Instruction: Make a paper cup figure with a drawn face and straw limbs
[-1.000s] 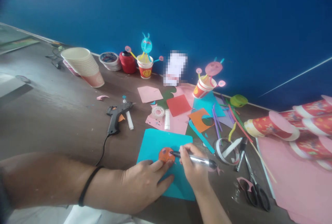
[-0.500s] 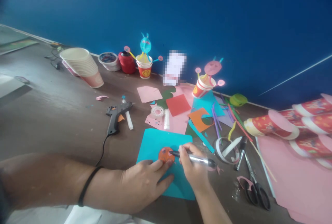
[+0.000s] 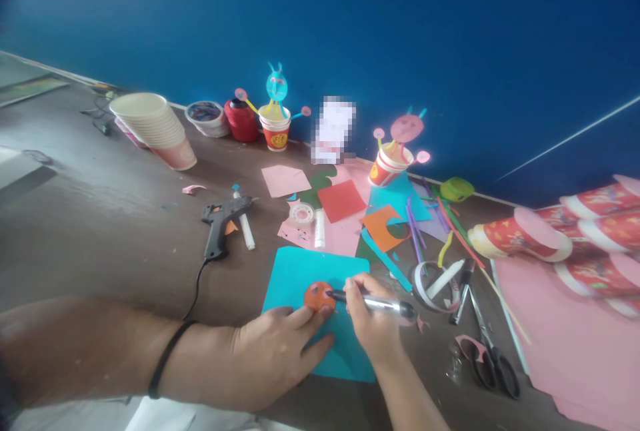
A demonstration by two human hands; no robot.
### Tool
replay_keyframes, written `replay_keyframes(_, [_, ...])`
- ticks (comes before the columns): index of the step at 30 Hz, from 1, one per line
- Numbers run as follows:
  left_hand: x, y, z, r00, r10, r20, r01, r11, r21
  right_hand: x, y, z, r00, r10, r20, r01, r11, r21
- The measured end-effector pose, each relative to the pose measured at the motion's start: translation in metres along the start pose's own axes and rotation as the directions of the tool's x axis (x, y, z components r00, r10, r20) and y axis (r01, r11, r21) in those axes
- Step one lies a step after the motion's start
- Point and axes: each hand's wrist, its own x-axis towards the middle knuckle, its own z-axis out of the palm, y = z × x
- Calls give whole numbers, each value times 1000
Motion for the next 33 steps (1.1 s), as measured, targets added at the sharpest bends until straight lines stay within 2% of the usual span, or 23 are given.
replay_keyframes(7, [1,1,0,1000,2,23,-2,1000,5,0,8,0,999,-31,-16,31,998,-48])
replay_keyframes(18, [1,0,1,1000,6,-10,-6,1000,10,0,8,-1,999,-39,-11,38,998,-58])
replay_keyframes(25, [-1,1,1,1000,4,3,-4,1000,16,1,8,-1,996,73,-45,-71,996,57])
replay_keyframes(33, [1,0,1,1000,11,12,-11,1000,11,3,5,1,999,42,-22,-42,999,22])
